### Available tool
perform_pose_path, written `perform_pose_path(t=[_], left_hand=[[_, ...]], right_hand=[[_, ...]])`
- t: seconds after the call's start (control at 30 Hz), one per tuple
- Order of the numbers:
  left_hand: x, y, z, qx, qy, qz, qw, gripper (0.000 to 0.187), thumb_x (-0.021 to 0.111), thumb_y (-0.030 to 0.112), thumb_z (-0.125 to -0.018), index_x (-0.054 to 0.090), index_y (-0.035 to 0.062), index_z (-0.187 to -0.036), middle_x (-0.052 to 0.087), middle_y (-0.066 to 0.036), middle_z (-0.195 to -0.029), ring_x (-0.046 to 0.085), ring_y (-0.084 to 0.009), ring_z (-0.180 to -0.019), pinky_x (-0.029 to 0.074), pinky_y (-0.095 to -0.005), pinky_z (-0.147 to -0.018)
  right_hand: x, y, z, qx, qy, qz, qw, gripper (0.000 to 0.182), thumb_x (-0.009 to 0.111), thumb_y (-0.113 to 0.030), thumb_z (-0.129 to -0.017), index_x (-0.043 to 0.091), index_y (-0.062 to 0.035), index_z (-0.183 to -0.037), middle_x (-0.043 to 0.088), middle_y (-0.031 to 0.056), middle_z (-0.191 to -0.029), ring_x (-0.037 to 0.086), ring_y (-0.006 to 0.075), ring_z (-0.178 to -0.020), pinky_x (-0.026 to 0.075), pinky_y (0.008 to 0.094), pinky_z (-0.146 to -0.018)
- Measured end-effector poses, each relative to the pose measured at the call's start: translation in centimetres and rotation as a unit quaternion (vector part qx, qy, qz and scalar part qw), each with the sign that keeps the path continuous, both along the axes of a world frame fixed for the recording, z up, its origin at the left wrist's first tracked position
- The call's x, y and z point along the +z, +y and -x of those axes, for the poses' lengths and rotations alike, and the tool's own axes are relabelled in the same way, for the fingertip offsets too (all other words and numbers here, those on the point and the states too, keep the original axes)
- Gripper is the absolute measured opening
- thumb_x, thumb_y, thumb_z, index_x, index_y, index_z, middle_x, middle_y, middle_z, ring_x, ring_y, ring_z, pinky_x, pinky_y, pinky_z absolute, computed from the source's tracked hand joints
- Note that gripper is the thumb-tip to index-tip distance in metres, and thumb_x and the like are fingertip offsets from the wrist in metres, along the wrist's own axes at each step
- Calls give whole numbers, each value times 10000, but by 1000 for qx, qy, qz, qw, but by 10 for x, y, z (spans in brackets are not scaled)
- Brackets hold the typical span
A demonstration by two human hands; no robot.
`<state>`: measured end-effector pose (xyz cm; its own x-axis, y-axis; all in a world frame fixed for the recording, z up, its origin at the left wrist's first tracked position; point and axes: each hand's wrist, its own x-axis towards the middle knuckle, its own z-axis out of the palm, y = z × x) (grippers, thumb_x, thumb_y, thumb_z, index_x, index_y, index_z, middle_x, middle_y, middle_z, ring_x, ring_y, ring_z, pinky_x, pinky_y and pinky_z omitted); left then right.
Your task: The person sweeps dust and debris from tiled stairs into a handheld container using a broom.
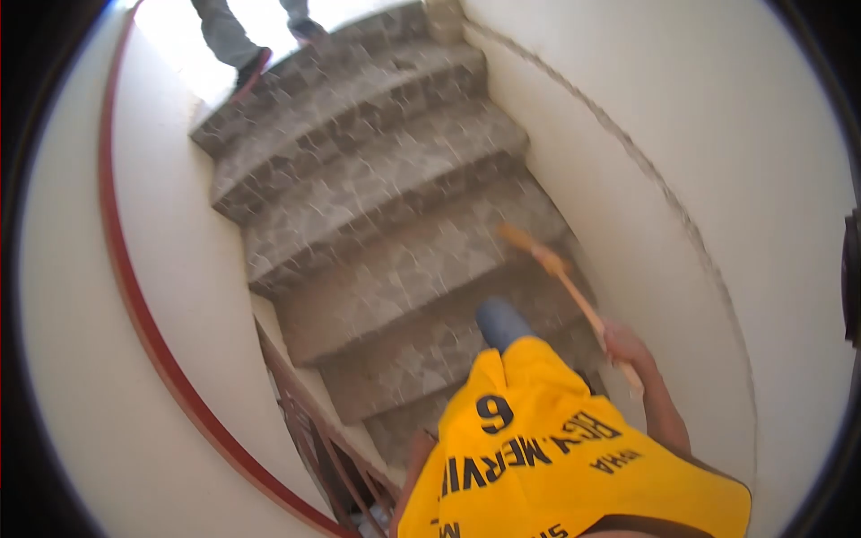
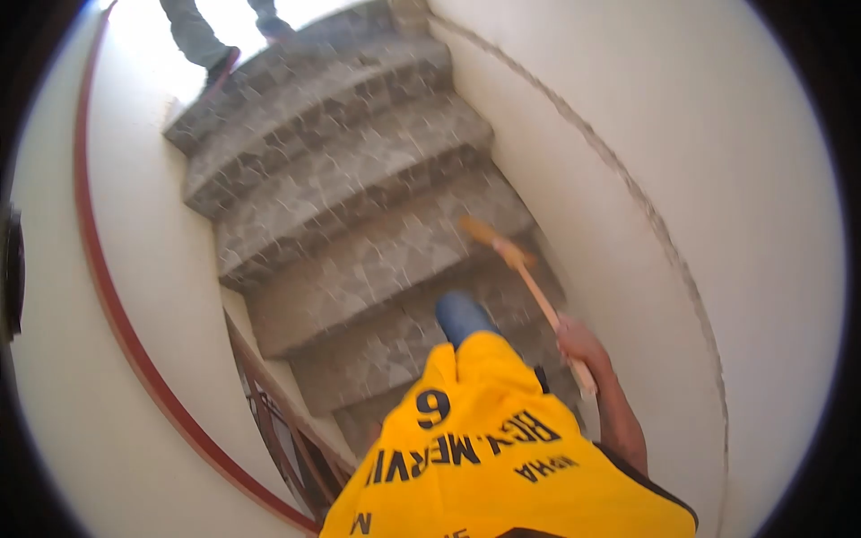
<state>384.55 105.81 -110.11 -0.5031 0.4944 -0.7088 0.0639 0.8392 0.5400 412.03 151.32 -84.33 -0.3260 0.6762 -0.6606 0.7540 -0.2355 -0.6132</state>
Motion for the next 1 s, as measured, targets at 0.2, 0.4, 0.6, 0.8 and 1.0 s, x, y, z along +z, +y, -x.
perform_pose_path(t=[0.2, 0.4, 0.6, 0.8, 1.0], left_hand=[[70, 86, 34, -32, 189, -129, 973, 296, 511, 195, -872, 572, -9, -1078, 601, -221, -1070, 564, -382, -1024, 448, -410, -882], [135, 292, 30, -57, 105, -274, 954, 387, 461, 311, -935, 530, 24, -1184, 591, -108, -1085, 591, -198, -915, 475, -297, -787], [247, 446, -53, -76, 24, -373, 924, 442, 444, 334, -936, 448, 63, -1286, 443, -153, -1325, 460, -276, -1205, 382, -349, -996], [290, 456, -99, -125, -36, -456, 881, 381, 465, 294, -920, 503, 67, -1224, 450, -173, -1318, 446, -288, -1237, 338, -399, -1043], [272, 487, -126, -112, 174, -477, 854, 196, 498, 157, -907, 628, 68, -1023, 652, -93, -903, 628, -193, -779, 438, -353, -908]], right_hand=[[22, 34, 34, -145, 89, 12, 985, 355, 391, -209, -904, 466, -24, -1198, 485, 36, -606, 454, 130, -434, 421, 294, -394], [-70, 79, 100, -149, 221, -1, 964, 146, 429, -190, -876, 477, -52, -863, 500, 48, -660, 473, 187, -447, 409, 332, -385], [-57, 76, 129, -13, 278, 147, 949, 237, 544, -221, -829, 503, 6, -885, 557, 80, -738, 553, 148, -528, 424, 249, -411], [-67, 132, 108, -127, 250, 140, 950, 357, 543, -270, -818, 478, 35, -991, 563, 112, -756, 566, 168, -527, 473, 289, -451], [-106, 180, 140, -127, 178, 190, 957, 361, 484, -241, -800, 466, 65, -992, 564, 142, -773, 613, 239, -641, 500, 353, -495]])
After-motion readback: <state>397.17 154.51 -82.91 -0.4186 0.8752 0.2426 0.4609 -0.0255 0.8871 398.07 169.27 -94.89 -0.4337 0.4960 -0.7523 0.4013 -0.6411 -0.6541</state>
